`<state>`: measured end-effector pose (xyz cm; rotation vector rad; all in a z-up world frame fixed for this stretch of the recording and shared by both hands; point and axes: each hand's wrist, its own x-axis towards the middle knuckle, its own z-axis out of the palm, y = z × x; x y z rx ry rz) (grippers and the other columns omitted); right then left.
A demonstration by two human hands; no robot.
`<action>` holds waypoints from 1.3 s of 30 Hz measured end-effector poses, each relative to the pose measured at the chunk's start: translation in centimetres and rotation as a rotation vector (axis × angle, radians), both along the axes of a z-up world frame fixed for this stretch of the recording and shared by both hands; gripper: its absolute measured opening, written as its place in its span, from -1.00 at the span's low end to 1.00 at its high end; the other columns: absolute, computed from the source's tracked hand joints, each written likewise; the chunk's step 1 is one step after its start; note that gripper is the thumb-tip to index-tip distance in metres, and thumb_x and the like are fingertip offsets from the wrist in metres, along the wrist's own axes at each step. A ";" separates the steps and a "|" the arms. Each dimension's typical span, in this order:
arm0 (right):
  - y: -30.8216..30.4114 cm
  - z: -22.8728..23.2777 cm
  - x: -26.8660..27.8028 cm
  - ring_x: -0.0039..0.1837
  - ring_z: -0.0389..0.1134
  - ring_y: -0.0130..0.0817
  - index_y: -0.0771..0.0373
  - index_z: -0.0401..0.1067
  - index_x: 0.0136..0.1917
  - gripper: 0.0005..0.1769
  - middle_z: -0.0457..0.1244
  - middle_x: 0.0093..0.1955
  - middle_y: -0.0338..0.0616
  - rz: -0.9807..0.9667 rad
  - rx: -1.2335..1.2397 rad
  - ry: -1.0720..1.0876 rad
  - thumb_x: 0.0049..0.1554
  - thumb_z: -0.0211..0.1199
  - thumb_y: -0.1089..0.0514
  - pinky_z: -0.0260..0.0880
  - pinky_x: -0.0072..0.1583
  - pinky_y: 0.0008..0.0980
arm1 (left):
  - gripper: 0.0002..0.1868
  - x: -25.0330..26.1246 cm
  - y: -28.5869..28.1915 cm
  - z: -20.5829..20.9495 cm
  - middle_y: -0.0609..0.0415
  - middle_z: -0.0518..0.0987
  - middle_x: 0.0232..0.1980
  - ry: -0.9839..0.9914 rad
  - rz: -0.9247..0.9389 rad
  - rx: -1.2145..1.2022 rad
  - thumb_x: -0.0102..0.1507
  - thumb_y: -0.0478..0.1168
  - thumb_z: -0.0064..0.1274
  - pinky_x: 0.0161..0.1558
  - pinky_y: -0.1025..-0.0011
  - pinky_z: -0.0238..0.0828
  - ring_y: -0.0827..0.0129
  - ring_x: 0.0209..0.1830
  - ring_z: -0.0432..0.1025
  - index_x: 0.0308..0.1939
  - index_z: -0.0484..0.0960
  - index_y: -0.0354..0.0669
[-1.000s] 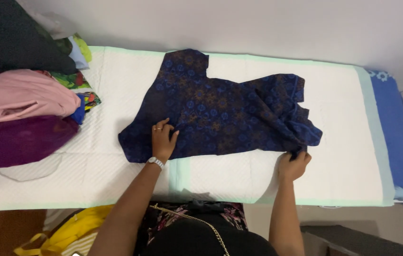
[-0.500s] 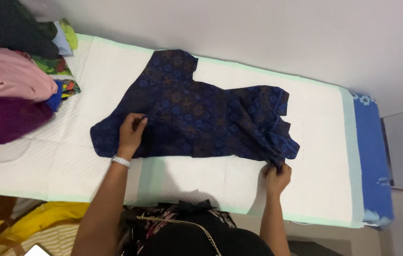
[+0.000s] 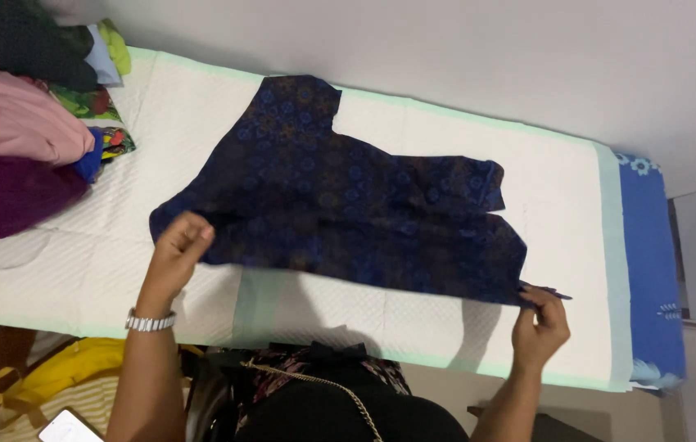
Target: Folding a blue patterned garment on a bed
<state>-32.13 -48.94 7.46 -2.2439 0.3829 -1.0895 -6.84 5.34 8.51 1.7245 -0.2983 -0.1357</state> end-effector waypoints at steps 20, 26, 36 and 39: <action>-3.5 -3.1 9.8 0.15 0.43 0.05 0.30 0.57 0.12 -0.81 0.40 0.08 0.16 0.025 0.368 0.355 0.23 0.26 0.30 0.45 0.14 -0.06 | -0.73 3.9 -1.7 -3.7 -0.09 0.71 -0.10 0.024 -0.107 0.680 0.31 -0.06 0.14 0.01 0.16 0.50 0.01 -0.05 0.61 0.02 0.70 -0.04; -5.7 -8.0 17.2 0.10 0.44 -0.07 0.10 0.60 0.07 -0.84 0.41 0.00 -0.07 0.004 0.124 0.448 0.21 0.33 0.12 0.41 0.18 -0.11 | -0.76 5.1 -4.4 -6.0 -0.02 0.63 0.06 -0.189 0.001 0.653 0.32 -0.10 0.13 0.21 0.20 0.38 0.08 0.14 0.52 0.03 0.67 -0.03; -5.9 -14.2 19.6 0.05 0.39 0.02 0.05 0.58 0.24 -0.56 0.28 -0.05 -0.03 -0.038 -0.013 0.463 0.06 0.42 0.07 0.40 0.12 -0.10 | -0.79 7.7 -6.6 -6.8 -0.01 0.66 0.06 -0.092 0.057 0.659 0.32 -0.14 0.11 0.17 0.19 0.42 0.11 0.04 0.59 0.01 0.69 -0.03; -5.6 -15.1 19.4 0.07 0.37 0.01 -0.10 0.63 0.13 -0.67 0.26 -0.04 -0.08 -0.095 -0.074 0.406 0.07 0.44 0.05 0.36 0.14 -0.13 | -0.81 9.5 -6.7 -7.0 -0.02 0.66 0.03 -0.095 0.074 0.597 0.31 -0.14 0.14 0.16 0.13 0.42 0.07 0.03 0.59 -0.01 0.70 -0.02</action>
